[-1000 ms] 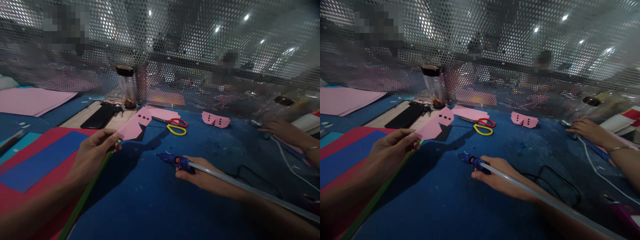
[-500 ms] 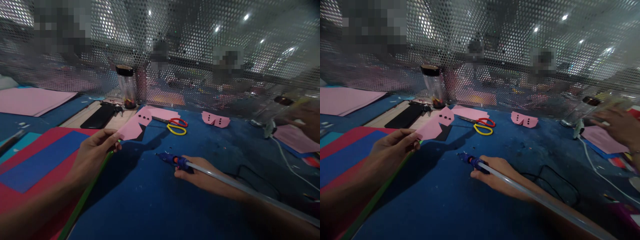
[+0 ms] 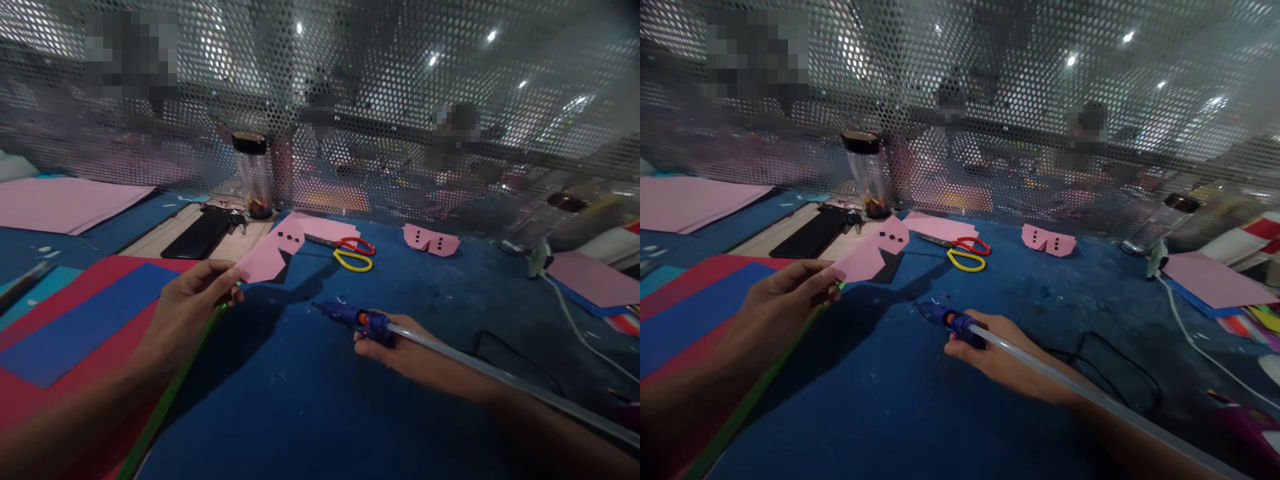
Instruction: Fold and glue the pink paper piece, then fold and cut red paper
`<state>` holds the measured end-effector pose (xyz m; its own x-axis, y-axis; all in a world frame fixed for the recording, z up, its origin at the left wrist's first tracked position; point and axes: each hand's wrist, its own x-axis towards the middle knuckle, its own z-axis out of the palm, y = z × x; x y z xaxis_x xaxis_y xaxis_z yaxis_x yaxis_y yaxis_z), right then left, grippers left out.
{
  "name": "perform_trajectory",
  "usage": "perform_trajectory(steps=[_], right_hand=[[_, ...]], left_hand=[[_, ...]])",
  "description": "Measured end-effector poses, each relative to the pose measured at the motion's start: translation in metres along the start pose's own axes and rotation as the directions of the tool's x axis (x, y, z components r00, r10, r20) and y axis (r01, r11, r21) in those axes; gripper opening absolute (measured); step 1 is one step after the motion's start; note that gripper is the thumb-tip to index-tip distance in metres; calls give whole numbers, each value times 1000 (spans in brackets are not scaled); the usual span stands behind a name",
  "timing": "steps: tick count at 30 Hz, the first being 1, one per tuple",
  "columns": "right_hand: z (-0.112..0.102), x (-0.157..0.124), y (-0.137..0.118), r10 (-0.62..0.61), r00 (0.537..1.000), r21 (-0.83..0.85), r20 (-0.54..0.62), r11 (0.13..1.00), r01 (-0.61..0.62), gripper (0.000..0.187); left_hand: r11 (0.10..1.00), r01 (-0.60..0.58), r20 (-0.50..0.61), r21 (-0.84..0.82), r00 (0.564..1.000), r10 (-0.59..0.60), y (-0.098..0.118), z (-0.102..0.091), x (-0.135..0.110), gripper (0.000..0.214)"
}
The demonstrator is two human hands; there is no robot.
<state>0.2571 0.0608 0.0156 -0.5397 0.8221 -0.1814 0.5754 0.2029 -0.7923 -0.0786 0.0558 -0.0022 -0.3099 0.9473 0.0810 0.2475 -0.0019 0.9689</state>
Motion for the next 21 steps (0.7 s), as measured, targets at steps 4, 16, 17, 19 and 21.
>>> perform_trajectory(steps=[4, 16, 17, 19, 21], right_hand=[[1, -4, -2, -31, 999, 25, -35, 999, 32, 35], [16, 1, -14, -288, 945, -144, -153, 953, 267, 20], [20, 3, -11, -322, 922, -167, -216, 942, 290, 22], [26, 6, -6, -358, 904, -205, -235, 927, 314, 24], [28, 6, -6, -357, 912, -205, -200, 926, 317, 22]], left_hand=[[999, -36, 74, -1, 997, 36, 6, 0, -6, 25], [990, -138, 202, 34, 971, 128, 11, 8, -22, 25], [990, -139, 214, 34, 968, 129, 11, 9, -23, 25], [988, -146, 233, 42, 964, 132, 12, 10, -26, 23], [987, -152, 252, 48, 958, 136, 13, 12, -28, 22]])
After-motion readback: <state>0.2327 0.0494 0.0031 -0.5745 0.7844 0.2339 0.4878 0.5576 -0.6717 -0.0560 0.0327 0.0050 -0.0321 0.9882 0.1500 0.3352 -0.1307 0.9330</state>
